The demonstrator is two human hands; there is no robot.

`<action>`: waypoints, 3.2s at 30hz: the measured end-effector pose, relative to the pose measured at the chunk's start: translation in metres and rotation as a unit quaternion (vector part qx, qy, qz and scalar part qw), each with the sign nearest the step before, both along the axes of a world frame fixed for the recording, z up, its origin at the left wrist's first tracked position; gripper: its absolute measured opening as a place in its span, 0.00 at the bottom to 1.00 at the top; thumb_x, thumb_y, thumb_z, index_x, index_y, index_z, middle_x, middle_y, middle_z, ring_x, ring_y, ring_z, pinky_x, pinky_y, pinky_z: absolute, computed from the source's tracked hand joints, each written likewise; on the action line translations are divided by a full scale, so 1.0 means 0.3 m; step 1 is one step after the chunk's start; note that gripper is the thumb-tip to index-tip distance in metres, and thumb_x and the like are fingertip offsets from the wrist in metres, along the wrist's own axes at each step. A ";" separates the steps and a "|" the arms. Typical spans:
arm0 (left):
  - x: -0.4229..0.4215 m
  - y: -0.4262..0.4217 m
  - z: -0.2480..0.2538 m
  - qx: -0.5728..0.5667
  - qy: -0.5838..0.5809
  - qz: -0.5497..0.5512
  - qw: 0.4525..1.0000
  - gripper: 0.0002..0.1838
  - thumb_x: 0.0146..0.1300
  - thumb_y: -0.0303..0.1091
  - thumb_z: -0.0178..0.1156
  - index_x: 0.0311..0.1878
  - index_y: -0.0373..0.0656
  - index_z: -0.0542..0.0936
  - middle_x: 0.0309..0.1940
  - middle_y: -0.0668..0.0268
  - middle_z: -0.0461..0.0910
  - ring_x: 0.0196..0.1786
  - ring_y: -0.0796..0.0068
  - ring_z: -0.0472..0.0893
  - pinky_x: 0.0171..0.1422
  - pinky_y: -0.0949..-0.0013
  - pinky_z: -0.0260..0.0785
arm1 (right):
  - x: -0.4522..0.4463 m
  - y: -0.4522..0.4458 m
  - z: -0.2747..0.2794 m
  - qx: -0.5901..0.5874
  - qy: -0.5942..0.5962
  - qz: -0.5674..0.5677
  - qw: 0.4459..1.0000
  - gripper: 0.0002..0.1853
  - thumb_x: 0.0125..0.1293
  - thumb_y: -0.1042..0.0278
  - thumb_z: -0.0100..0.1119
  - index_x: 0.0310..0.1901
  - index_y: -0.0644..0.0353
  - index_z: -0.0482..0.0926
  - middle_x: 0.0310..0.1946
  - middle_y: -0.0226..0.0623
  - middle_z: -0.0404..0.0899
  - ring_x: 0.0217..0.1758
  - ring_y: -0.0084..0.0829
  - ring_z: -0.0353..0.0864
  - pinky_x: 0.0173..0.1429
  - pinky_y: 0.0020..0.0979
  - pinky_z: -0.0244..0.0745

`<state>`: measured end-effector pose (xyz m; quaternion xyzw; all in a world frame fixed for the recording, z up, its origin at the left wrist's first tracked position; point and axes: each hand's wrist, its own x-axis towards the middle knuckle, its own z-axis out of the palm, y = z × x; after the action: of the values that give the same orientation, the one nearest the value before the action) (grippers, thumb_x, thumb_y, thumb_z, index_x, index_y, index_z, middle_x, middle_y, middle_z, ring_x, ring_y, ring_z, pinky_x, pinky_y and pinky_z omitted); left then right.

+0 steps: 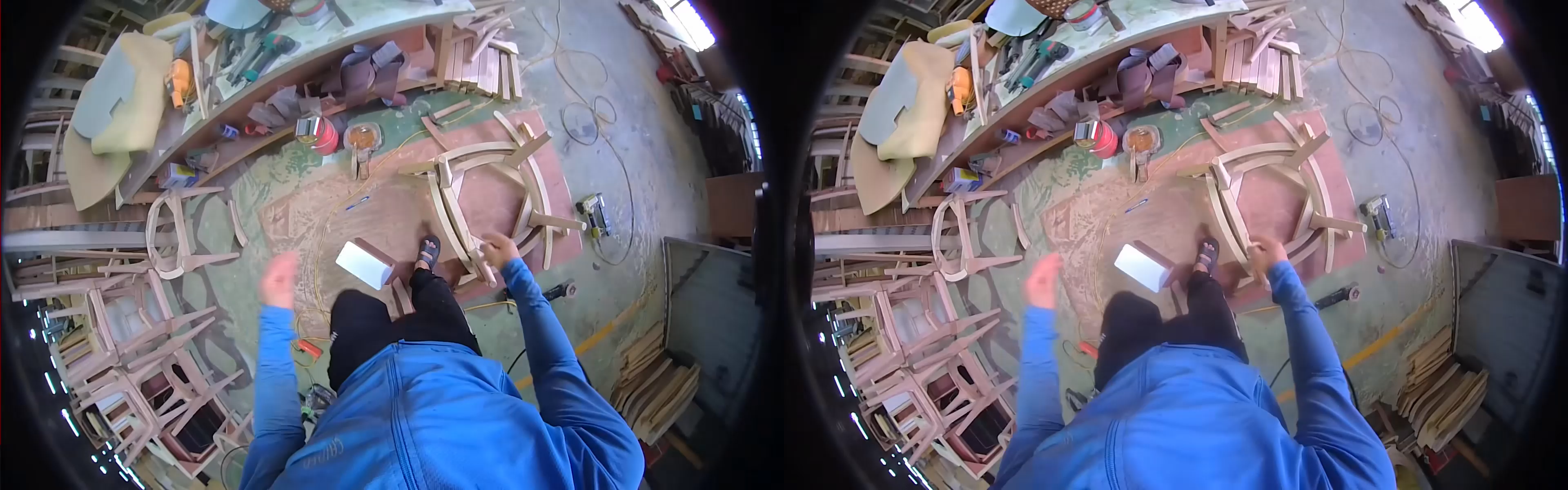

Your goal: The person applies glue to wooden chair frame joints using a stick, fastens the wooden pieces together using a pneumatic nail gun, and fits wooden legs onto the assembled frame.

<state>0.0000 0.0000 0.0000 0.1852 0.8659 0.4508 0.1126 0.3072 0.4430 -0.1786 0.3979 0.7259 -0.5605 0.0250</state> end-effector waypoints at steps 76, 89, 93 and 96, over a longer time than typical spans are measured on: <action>-0.608 0.363 -1.885 -0.177 -0.395 -0.369 0.823 0.09 0.59 0.32 0.64 0.41 0.40 0.85 0.36 0.60 0.84 0.39 0.73 0.82 0.46 0.69 0.73 | -1.625 -0.274 -1.577 -0.089 0.023 0.097 0.991 0.13 0.67 0.55 0.54 0.34 0.54 0.82 0.24 0.44 0.81 0.29 0.44 0.83 0.39 0.44 0.77; 0.020 0.746 -1.506 -0.267 -0.380 -0.516 0.719 0.15 0.65 0.35 0.59 0.53 0.42 0.81 0.43 0.54 0.82 0.47 0.60 0.82 0.54 0.66 0.72 | -0.082 -0.012 -1.426 -0.197 -0.107 -0.385 0.896 0.17 0.70 0.55 0.55 0.50 0.57 0.83 0.24 0.30 0.80 0.27 0.19 0.77 0.34 0.27 0.73; 0.217 1.030 -1.428 -0.215 -0.500 -0.456 0.704 0.17 0.67 0.32 0.59 0.59 0.41 0.78 0.45 0.59 0.82 0.48 0.72 0.81 0.55 0.71 0.71 | -0.167 0.048 -1.522 -0.205 -0.075 -0.425 0.879 0.18 0.69 0.54 0.55 0.52 0.57 0.82 0.23 0.29 0.79 0.23 0.19 0.77 0.30 0.25 0.72; 0.270 1.038 -1.539 -0.196 -0.578 -0.410 0.678 0.18 0.69 0.32 0.58 0.61 0.39 0.75 0.47 0.62 0.82 0.50 0.77 0.80 0.57 0.73 0.71 | -0.249 0.060 -1.649 -0.206 -0.026 -0.434 0.877 0.18 0.71 0.52 0.54 0.52 0.54 0.82 0.20 0.28 0.78 0.18 0.17 0.69 0.23 0.23 0.65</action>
<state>0.0811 0.3114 -0.4617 0.1975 0.5344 0.1966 0.7980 0.2324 0.4609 -0.6733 0.6729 0.3476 -0.6417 -0.1206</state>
